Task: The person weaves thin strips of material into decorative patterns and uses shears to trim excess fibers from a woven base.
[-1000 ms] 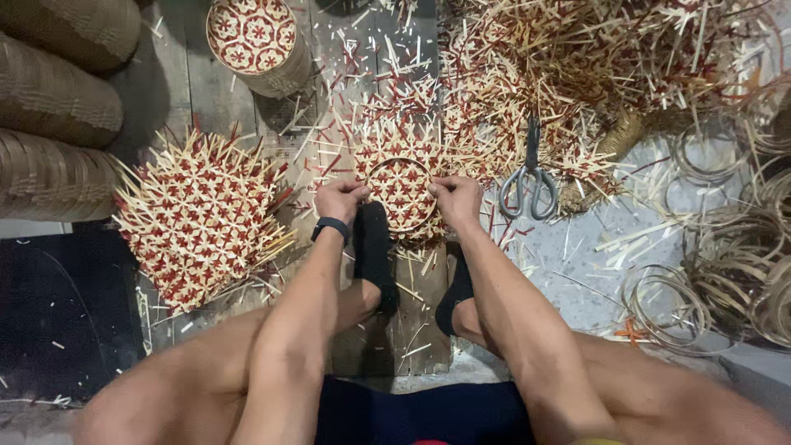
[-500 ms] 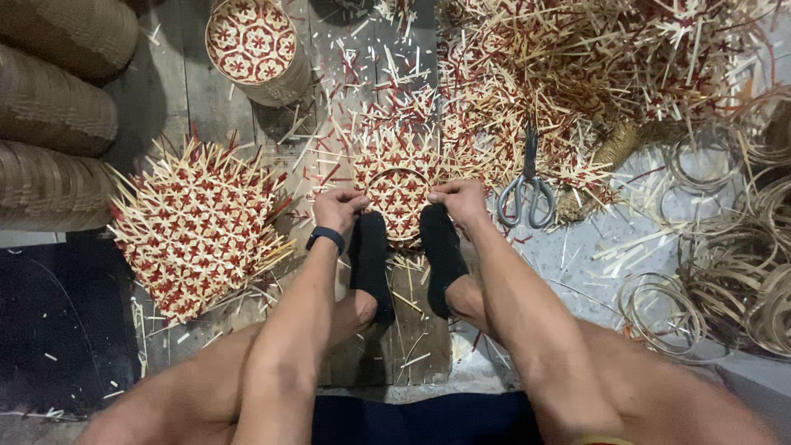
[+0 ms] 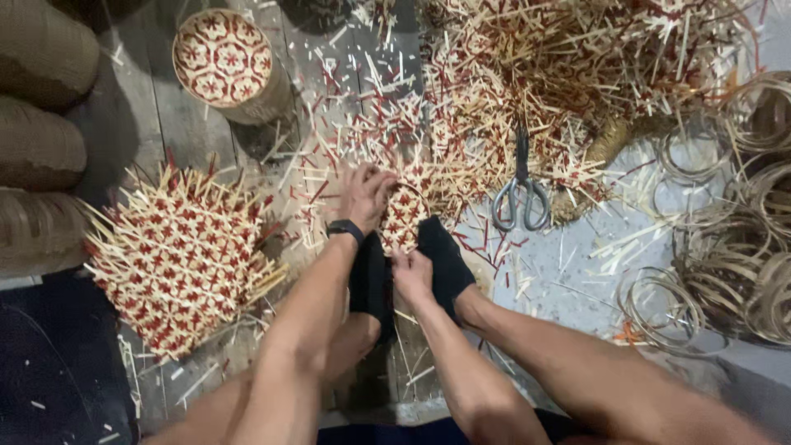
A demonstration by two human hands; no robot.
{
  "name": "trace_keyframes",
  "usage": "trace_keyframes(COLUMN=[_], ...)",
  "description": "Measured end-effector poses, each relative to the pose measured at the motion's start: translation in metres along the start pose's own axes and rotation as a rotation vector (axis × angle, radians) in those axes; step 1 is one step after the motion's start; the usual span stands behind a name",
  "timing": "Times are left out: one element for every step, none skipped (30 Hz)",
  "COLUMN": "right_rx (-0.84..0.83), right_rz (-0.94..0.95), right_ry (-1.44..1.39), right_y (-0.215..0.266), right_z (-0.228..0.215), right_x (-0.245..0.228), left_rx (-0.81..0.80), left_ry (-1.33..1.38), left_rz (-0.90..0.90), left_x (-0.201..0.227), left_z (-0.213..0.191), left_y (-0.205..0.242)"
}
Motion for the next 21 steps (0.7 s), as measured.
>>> trace_keyframes(right_rx=[-0.025, -0.05, -0.07, -0.091, -0.114, -0.168, -0.223, 0.01, 0.237, 0.181, 0.131, 0.126, 0.119, 0.112, 0.128, 0.143, 0.161, 0.182, 0.203, 0.223, 0.137], right_rz=[-0.001, -0.002, 0.036, 0.075, 0.117, 0.088, 0.053, -0.096, -0.244, -0.261, -0.274, -0.19, -0.11, -0.03, -0.001, 0.028, 0.05, -0.027, -0.106, -0.186, -0.163], right_ry=[-0.148, -0.296, -0.161, -0.027, 0.108, 0.175, 0.238, 0.157, 0.079, -0.005, -0.092, -0.106, -0.12, -0.133, -0.045, 0.044, 0.13, 0.165, 0.196, 0.228, 0.163], right_y=[0.0, 0.0, 0.002, 0.001, 0.0, -0.007, -0.02, -0.033, -0.045, -0.063, -0.075, -0.084, -0.095, -0.102, -0.104, -0.103, -0.105, -0.107, -0.109, -0.112, -0.116], right_z=[0.003, 0.002, -0.004, -0.01, -0.016, -0.028, -0.041, -0.06, -0.078, -0.083, -0.085, -0.085, -0.083, -0.079, -0.074, -0.071, -0.069, -0.07, -0.071, -0.071, -0.074], right_x=[0.001, -0.002, -0.004, -0.01, -0.018, -0.03, -0.045, -0.067, -0.085, -0.097, -0.105, -0.107, -0.108, -0.106, -0.102, -0.097, -0.093, -0.093, -0.094, -0.096, -0.092], left_rx=[0.044, 0.028, 0.008, -0.012, -0.045, -0.08, -0.11, -0.101, -0.09, -0.079, -0.111, -0.143, -0.171, -0.153, -0.142, -0.131, -0.122, -0.113, -0.102, -0.113, -0.126], left_ry=[-0.009, 0.013, 0.038, 0.062, 0.115, 0.167, 0.215, 0.266, 0.319, 0.373, 0.394, 0.415, 0.435, 0.463, 0.491, 0.519, 0.539, 0.559, 0.577, 0.608, 0.641], left_rz=[0.042, 0.026, 0.01, -0.005, -0.088, -0.17, -0.251, -0.266, -0.287, -0.308, -0.415, -0.521, -0.626, -0.651, -0.679, -0.708, -0.738, -0.767, -0.794, -0.802, -0.814], left_x=[-0.001, -0.005, -0.007, -0.009, -0.014, -0.02, -0.026, -0.029, -0.032, -0.033, -0.036, -0.039, -0.042, -0.043, -0.043, -0.044, -0.045, -0.046, -0.048, -0.051, -0.052], left_z=[0.002, 0.004, 0.008, 0.013, 0.017, 0.02, 0.021, 0.019, 0.017, 0.017, 0.018, 0.019, 0.021, 0.02, 0.022, 0.023, 0.025, 0.027, 0.027, 0.029, 0.032], left_y=[-0.002, -0.003, -0.004, -0.006, -0.007, -0.009, -0.014, -0.019, -0.021, -0.022, -0.021, -0.02, -0.021, -0.023, -0.02, -0.018, -0.018, -0.018, -0.019, -0.019, -0.017])
Point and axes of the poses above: each hand's wrist, its own y-axis away from the middle knuckle, its own z-axis out of the palm, x = y × z, the point moved 4 cm from there along -y, towards the middle knuckle, and after that the axes turned 2 degrees about z, right-handed, at the moved point
